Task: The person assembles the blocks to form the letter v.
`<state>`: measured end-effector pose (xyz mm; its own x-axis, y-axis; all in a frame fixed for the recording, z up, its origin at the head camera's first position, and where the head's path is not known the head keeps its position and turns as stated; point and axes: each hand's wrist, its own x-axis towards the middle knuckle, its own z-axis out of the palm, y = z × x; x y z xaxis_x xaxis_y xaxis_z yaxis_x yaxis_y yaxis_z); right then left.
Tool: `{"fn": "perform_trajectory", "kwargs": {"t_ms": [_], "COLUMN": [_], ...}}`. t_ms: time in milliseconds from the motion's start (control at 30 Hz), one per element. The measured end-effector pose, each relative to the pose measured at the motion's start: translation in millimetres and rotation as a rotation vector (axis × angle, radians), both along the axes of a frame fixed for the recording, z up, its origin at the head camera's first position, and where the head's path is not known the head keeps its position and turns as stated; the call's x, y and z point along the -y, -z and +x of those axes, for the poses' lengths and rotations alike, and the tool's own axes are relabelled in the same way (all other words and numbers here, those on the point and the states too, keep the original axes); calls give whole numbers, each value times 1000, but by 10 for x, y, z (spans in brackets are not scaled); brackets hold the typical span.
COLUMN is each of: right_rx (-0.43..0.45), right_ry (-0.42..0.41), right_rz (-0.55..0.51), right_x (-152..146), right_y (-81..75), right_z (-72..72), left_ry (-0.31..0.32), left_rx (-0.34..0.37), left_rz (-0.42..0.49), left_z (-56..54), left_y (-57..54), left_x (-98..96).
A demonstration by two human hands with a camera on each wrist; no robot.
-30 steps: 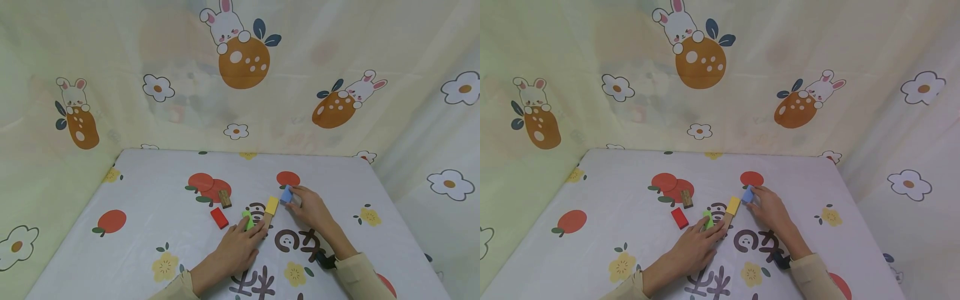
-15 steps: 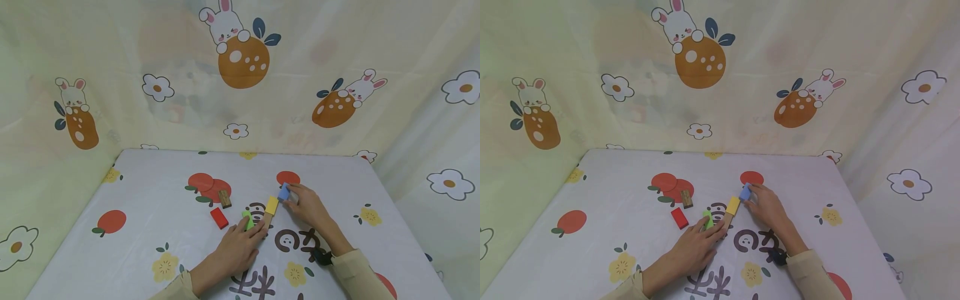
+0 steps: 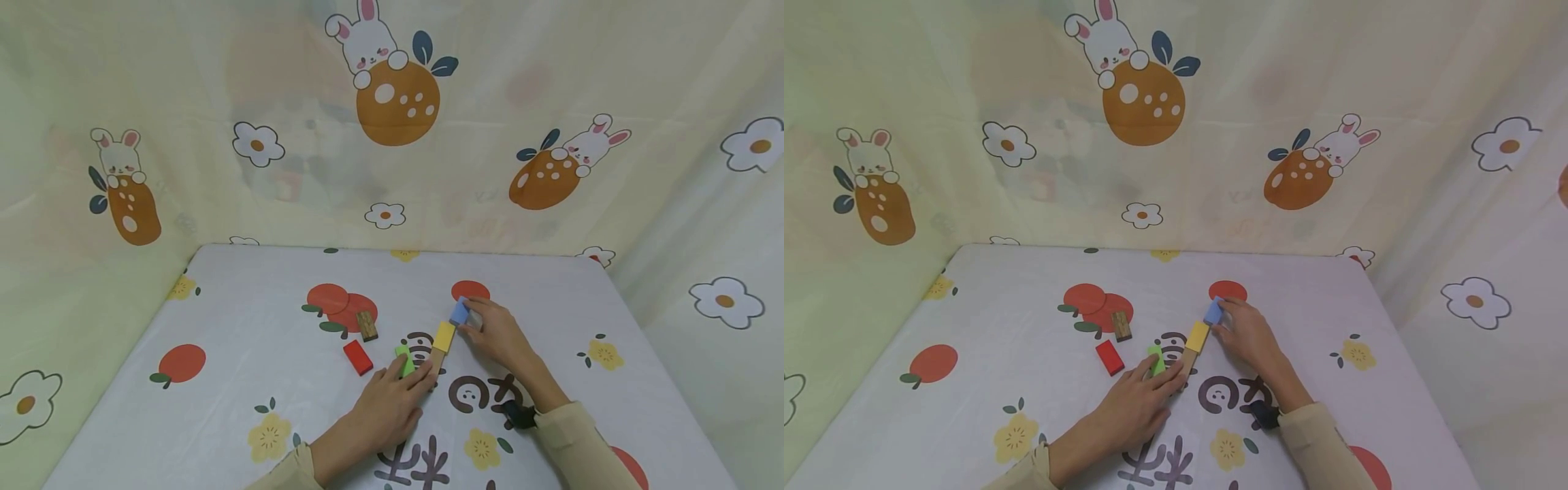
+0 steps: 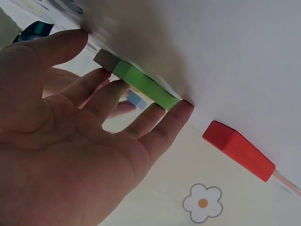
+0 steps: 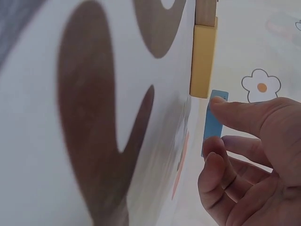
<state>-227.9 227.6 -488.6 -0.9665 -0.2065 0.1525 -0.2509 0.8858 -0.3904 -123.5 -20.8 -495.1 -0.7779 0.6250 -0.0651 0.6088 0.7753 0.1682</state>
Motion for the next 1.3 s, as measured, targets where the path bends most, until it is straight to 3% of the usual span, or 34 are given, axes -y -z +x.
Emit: {"fn": "perform_trajectory", "kwargs": {"t_ms": [433, 767, 1300], "right_rx": [22, 43, 79], "right_ry": [-4, -17, -53], "right_rz": [-1, -21, -39], "right_x": [30, 54, 40], "right_y": [9, 4, 17], "right_z": [-52, -76, -118], "left_ry": [-10, -6, -12], "left_rx": [25, -3, 10], "left_rz": [-10, 1, -7], "left_z": [-1, 1, 6], "left_y": [-6, -17, -25], "left_x": [-5, -8, -6]}}
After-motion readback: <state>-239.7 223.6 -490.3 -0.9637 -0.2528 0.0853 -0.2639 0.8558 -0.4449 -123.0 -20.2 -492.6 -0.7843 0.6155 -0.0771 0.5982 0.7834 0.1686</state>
